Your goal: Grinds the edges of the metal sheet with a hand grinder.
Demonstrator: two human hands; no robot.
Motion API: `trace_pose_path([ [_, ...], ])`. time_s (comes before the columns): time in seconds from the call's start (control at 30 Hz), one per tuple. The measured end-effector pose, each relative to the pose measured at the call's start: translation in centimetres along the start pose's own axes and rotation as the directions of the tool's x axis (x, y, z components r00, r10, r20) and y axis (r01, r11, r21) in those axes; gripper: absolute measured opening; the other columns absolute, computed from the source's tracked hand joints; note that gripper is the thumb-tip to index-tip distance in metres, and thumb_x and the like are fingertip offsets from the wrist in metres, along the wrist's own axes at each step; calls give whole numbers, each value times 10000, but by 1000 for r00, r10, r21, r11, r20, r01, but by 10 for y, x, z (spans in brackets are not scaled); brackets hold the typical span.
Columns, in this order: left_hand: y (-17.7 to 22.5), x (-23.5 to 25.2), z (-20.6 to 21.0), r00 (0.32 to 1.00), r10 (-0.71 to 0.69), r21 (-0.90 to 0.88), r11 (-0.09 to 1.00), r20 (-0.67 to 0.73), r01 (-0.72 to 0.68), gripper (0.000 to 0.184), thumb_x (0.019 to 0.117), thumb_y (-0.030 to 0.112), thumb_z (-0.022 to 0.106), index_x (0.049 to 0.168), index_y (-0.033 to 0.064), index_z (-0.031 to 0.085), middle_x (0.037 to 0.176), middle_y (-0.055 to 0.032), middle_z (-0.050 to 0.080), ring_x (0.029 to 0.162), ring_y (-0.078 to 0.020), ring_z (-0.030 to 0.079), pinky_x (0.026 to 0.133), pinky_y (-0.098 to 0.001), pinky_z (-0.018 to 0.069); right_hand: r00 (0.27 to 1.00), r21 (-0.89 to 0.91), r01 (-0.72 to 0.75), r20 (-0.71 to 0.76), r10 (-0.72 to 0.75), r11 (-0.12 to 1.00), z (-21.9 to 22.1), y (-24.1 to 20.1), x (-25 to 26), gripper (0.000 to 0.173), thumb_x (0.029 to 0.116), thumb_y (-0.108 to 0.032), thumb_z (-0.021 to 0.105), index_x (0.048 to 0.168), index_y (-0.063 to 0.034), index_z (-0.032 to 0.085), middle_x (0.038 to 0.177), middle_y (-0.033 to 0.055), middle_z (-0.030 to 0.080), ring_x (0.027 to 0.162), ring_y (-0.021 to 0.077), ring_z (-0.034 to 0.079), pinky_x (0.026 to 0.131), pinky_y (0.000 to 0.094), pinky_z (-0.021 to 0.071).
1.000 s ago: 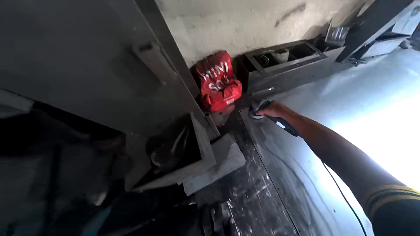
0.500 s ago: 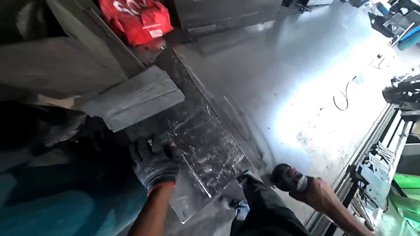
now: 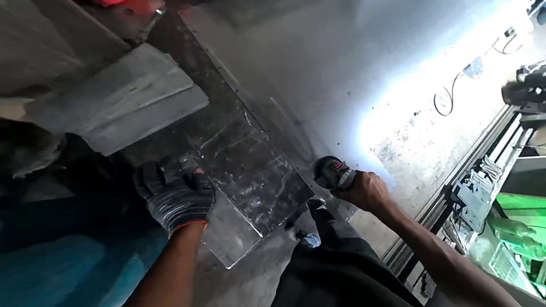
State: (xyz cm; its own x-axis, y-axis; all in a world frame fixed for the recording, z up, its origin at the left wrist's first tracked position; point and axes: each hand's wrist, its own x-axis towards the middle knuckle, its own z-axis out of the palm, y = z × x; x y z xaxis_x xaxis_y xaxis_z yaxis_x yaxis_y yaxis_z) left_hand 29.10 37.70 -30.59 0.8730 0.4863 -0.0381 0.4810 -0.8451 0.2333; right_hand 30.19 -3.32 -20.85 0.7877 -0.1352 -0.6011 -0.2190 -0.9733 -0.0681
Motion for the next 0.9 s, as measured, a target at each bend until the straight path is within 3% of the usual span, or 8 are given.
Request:
trace_pose_path([
  [0.07,0,0,0,1000,19,4,1000,-11,-19,660,1010,516,418,1541,125,418,1655,-205,275,1556,-439,160,1233,-632,188,999,59,-30,35,28,998,18,16,-18,697,622,-838,727,841,-177,694,760,53,692,747,267,707,635,554,575],
  [0.17,-3,-1,5,999,20,32,999,-37,-19,633,1024,508,418,1539,140,427,1649,-193,297,1556,-422,179,1235,-613,198,985,74,-88,156,75,993,61,48,-67,781,606,-871,681,992,-192,708,888,56,726,881,264,720,748,563,583],
  [0.3,-2,-4,4,999,9,23,1000,-31,-8,631,1020,489,441,1552,150,413,1664,-171,275,1568,-403,151,1247,-602,171,970,36,-172,180,163,984,105,73,-122,807,603,-898,640,1006,-202,709,870,38,726,864,248,725,730,531,586],
  [0.43,-6,-3,10,999,-8,15,1000,-38,9,652,1021,540,417,1563,179,391,1668,-159,267,1558,-405,182,1216,-629,234,977,73,-136,173,122,988,94,47,-107,810,617,-885,645,1048,-202,705,906,46,730,890,256,722,752,550,585],
  [0.6,-14,-3,17,999,-36,42,998,6,36,695,1020,607,380,1563,173,393,1669,-160,273,1549,-390,228,1221,-619,229,990,50,-38,137,31,998,69,9,-79,726,637,-845,683,962,-196,691,844,56,710,826,276,712,693,561,571],
  [0.7,-16,2,20,999,-36,36,999,4,36,695,1015,588,409,1557,154,411,1653,-186,297,1532,-412,261,1205,-623,267,985,105,-117,137,102,988,84,42,-97,757,605,-862,678,985,-208,700,874,40,721,860,251,717,729,553,580],
  [0.8,-11,-9,10,998,-52,-4,999,26,52,664,1032,521,441,1554,113,402,1656,-219,268,1538,-437,226,1211,-632,242,975,184,-211,110,194,960,109,91,-127,795,578,-894,671,996,-220,725,864,13,729,849,215,724,733,533,591],
  [0.9,-5,-8,6,999,-40,2,999,34,40,643,1042,480,457,1533,67,424,1641,-256,272,1522,-477,235,1194,-660,249,978,226,-211,54,204,951,116,107,-125,808,587,-903,660,995,-209,727,843,6,723,829,200,720,718,520,590],
])
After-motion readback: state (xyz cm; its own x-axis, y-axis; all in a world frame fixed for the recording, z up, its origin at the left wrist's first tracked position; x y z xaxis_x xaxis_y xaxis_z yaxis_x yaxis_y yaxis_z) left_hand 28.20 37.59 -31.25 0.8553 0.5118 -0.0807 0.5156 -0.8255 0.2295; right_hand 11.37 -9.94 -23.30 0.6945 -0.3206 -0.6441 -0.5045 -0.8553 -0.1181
